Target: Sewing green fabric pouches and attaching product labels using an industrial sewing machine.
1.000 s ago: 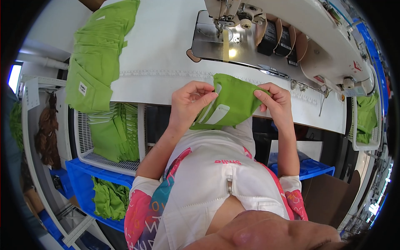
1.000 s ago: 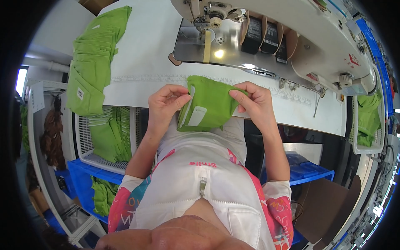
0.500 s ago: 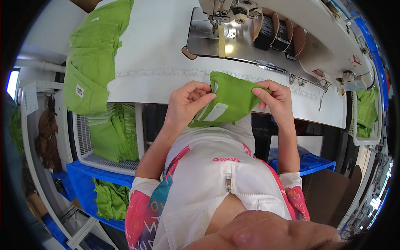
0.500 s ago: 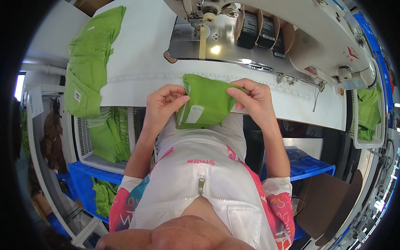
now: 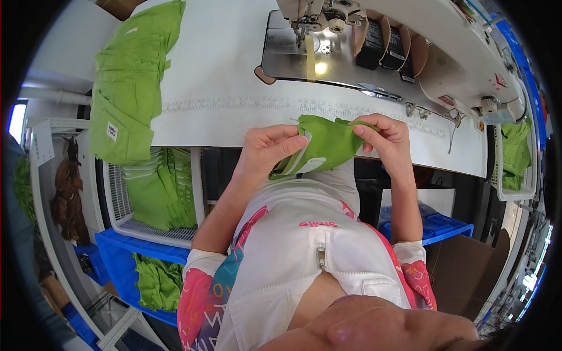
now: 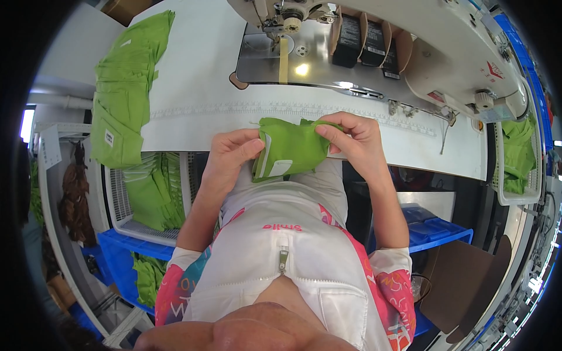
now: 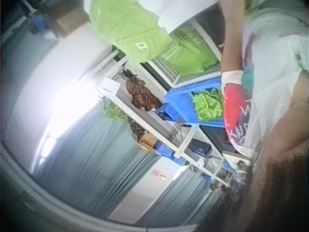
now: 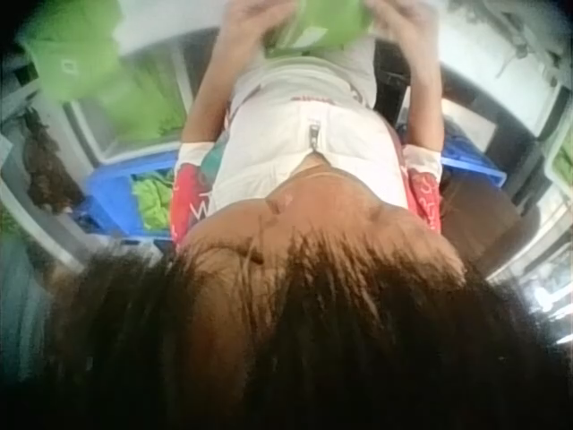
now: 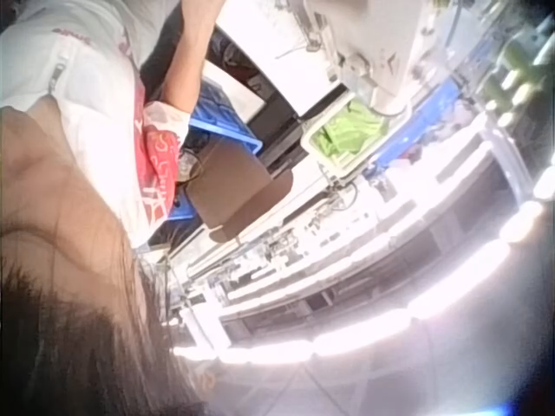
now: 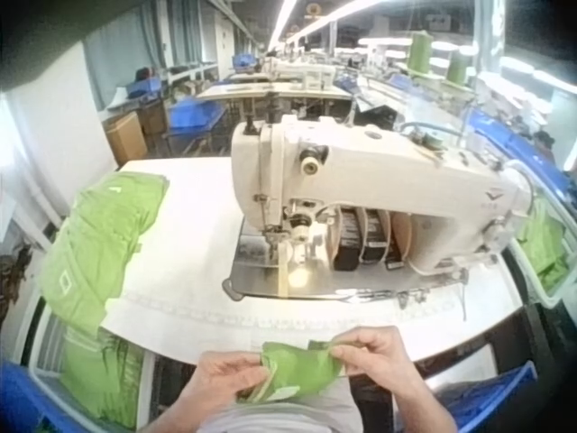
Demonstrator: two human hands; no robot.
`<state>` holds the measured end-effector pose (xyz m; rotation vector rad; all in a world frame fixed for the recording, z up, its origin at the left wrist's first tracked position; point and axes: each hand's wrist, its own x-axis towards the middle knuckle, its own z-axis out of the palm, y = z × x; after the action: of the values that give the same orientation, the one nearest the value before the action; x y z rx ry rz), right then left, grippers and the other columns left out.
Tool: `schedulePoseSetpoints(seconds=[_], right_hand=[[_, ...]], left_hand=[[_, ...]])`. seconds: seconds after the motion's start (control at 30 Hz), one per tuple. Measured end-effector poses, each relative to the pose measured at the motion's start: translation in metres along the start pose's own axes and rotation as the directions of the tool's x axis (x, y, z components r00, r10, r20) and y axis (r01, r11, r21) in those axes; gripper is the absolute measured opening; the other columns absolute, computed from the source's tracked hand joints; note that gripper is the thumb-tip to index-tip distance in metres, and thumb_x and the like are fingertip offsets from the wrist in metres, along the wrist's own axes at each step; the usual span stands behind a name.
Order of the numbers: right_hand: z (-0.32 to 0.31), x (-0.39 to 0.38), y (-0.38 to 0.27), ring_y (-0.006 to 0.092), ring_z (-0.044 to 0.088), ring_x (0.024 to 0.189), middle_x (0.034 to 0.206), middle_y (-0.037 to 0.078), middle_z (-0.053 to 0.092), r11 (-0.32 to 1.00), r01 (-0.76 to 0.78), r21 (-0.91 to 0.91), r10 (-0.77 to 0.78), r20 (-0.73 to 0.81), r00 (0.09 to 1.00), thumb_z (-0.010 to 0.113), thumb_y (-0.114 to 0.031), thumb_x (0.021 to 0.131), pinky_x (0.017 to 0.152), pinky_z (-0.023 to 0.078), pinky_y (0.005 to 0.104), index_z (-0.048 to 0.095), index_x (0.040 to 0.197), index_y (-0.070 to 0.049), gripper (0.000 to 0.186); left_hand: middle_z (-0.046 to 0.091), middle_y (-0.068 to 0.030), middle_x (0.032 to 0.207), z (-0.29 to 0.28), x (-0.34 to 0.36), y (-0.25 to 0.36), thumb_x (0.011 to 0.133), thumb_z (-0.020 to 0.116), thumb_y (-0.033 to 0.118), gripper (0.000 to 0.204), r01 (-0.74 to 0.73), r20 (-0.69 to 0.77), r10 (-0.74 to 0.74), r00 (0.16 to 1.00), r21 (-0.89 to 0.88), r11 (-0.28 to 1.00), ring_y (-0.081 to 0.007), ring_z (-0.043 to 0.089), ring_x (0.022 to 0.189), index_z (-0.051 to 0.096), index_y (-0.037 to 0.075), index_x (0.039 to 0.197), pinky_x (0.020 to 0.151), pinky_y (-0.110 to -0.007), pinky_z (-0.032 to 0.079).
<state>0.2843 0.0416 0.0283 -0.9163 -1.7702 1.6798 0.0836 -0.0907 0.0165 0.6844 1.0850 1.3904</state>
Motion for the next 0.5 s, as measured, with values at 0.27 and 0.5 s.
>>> schedulePoseSetpoints(seconds=[0.27,0.5], right_hand=[[-0.004,-0.007,-0.004,0.0061,0.053,0.064,0.072,0.002,0.063,0.992,0.116,-0.052,-0.115,0.012,0.993,0.069,-0.006,0.079,0.058,0.041,0.0201,0.07,0.087,0.0,0.01],[-0.006,-0.008,-0.018,0.0149,0.056,0.08,0.084,0.004,0.062,0.857,0.307,-0.413,-0.329,0.018,0.944,0.07,-0.004,0.074,0.073,0.041,0.0275,0.069,0.09,-0.003,0.016]], left_hand=[[0.066,-0.0079,0.096,0.011,0.004,-0.02,0.088,0.059,0.007,0.014,0.053,-0.016,-0.063,0.998,-0.366,0.929,-0.011,0.061,0.082,0.065,-0.003,0.097,0.079,-0.025,0.047],[0.067,-0.0062,0.089,0.021,0.008,-0.021,0.085,0.062,0.002,0.011,-0.066,-0.12,0.034,0.992,-0.275,0.959,-0.0088,0.06,0.079,0.066,-0.003,0.094,0.073,-0.023,0.047]])
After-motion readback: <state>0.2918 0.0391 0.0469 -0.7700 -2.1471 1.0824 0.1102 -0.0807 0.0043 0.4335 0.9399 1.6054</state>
